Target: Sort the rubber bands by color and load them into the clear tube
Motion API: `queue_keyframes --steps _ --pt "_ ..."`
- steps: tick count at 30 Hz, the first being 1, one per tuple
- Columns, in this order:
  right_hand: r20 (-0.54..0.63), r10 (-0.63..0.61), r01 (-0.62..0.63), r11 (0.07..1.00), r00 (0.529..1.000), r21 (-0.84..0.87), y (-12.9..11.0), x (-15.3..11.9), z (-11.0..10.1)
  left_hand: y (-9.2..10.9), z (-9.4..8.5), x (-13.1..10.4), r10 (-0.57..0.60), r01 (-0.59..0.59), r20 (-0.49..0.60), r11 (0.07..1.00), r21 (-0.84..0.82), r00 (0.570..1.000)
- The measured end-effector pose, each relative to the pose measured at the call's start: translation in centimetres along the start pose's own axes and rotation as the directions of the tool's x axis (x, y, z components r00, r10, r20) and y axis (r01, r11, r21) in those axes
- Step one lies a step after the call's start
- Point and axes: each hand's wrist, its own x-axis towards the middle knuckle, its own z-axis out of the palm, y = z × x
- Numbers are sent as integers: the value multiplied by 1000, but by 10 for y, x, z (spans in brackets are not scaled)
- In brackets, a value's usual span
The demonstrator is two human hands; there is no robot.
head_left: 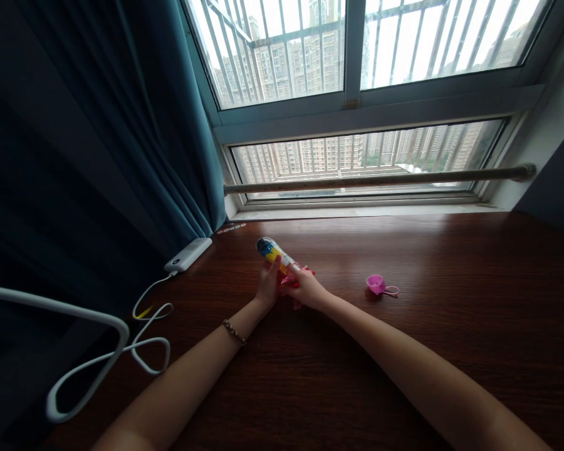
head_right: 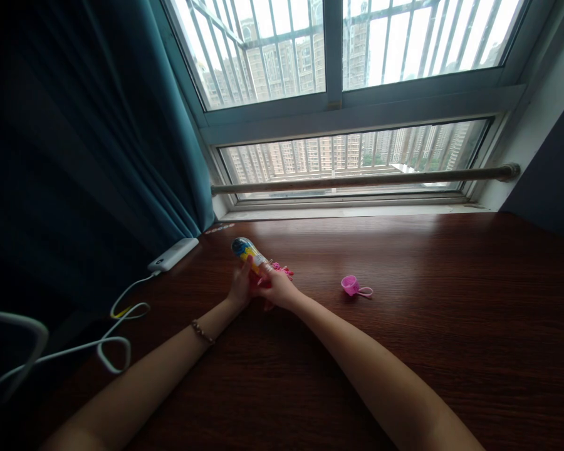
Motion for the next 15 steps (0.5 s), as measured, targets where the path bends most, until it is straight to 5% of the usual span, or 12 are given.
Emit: queue_keyframes --steps 5,15 --pt "-134 -77 -5 851 988 -525 -9 -5 -2 -2 2 -1 26 -26 9 1000 -4 1000" --pt "-139 -137 37 831 981 -555 -15 -7 -6 -4 -2 7 109 -116 -142 993 -36 984"
